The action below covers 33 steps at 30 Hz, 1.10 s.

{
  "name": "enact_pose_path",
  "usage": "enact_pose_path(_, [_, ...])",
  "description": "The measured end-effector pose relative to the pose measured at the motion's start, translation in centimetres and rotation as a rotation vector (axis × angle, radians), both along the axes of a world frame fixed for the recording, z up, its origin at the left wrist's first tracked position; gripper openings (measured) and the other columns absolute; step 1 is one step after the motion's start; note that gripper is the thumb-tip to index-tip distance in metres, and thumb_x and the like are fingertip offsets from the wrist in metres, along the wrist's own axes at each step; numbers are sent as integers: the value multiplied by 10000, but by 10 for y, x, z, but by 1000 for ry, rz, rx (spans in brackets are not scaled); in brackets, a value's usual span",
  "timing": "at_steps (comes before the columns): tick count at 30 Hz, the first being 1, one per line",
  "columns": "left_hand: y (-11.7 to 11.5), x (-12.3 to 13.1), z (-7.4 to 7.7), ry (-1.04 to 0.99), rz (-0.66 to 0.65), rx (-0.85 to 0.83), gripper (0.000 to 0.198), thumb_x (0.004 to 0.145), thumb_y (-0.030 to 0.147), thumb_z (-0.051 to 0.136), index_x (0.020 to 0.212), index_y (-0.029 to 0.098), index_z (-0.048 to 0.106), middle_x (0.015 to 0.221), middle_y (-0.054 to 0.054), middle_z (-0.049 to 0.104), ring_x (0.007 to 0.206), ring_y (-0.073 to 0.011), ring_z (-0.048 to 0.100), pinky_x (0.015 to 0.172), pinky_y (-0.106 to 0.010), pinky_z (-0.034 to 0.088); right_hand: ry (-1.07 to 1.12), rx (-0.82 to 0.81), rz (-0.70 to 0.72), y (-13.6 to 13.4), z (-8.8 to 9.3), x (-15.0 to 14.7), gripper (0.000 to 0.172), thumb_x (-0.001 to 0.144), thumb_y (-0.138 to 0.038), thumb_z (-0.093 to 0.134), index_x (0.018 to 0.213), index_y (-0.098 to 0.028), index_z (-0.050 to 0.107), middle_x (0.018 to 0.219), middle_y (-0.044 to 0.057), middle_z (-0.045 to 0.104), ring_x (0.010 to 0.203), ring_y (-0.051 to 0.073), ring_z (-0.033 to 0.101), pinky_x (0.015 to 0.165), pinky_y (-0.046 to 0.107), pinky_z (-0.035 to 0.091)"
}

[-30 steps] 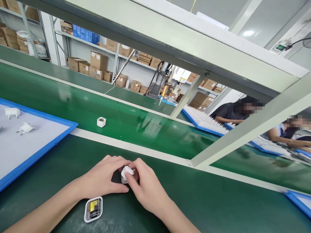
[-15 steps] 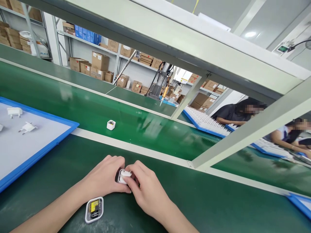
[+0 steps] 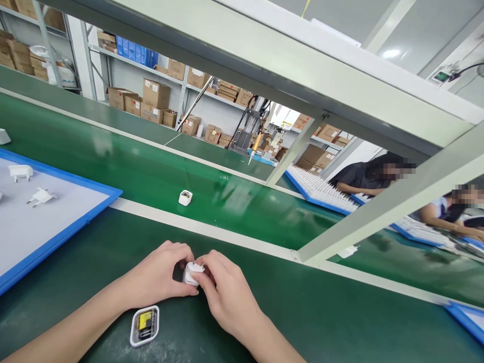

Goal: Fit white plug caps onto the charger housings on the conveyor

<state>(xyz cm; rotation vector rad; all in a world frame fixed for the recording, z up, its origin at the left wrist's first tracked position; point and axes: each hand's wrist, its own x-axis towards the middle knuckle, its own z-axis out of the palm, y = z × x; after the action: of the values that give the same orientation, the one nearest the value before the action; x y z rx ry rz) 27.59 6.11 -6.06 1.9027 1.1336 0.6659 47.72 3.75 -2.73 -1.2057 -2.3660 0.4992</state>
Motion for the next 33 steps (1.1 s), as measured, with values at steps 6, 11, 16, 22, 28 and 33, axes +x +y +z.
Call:
enact_pose_path(6, [-1,0,2,0,4,18,323,703,419,804,801,230,561,865,28,635,892,-228,518,712,-295,355,-20,38,-29,-1,-2,-5,108,1009,-192,495,922,-227,549,846,8,597,748,171,534,660,288,392])
enact_pose_path(11, [-2,0,1,-5,4,37,332,694,422,813,801,223,570,862,21,633,871,-223,525,708,-290,348,-16,85,-17,0,-6,-7,139,1004,-169,464,895,-226,529,832,18,601,745,180,534,662,296,392])
enact_pose_path(16, [-2,2,1,-26,8,63,347,667,426,832,803,219,589,850,18,631,878,-229,540,709,-282,351,-95,111,0,0,-5,-5,147,1000,-176,429,874,-221,489,839,27,582,749,182,518,662,299,377])
enact_pose_path(22, [-5,2,1,-53,39,113,312,683,388,815,774,200,583,816,18,602,813,-202,542,714,-287,363,-236,124,34,5,10,-13,160,929,-119,451,804,-217,425,797,7,550,734,174,494,641,282,341])
enact_pose_path(28, [-6,-6,0,-108,87,151,289,730,386,792,801,185,598,864,-7,609,839,-215,566,712,-292,391,-179,131,36,14,17,-26,164,871,-85,525,774,-205,470,757,-16,571,696,152,516,627,259,358])
enact_pose_path(33, [-4,-11,3,-230,59,179,134,816,279,717,906,201,654,933,-5,666,855,-197,602,756,-287,432,-48,145,-18,19,6,-27,109,979,-225,509,887,-200,563,859,23,637,758,173,576,695,293,451])
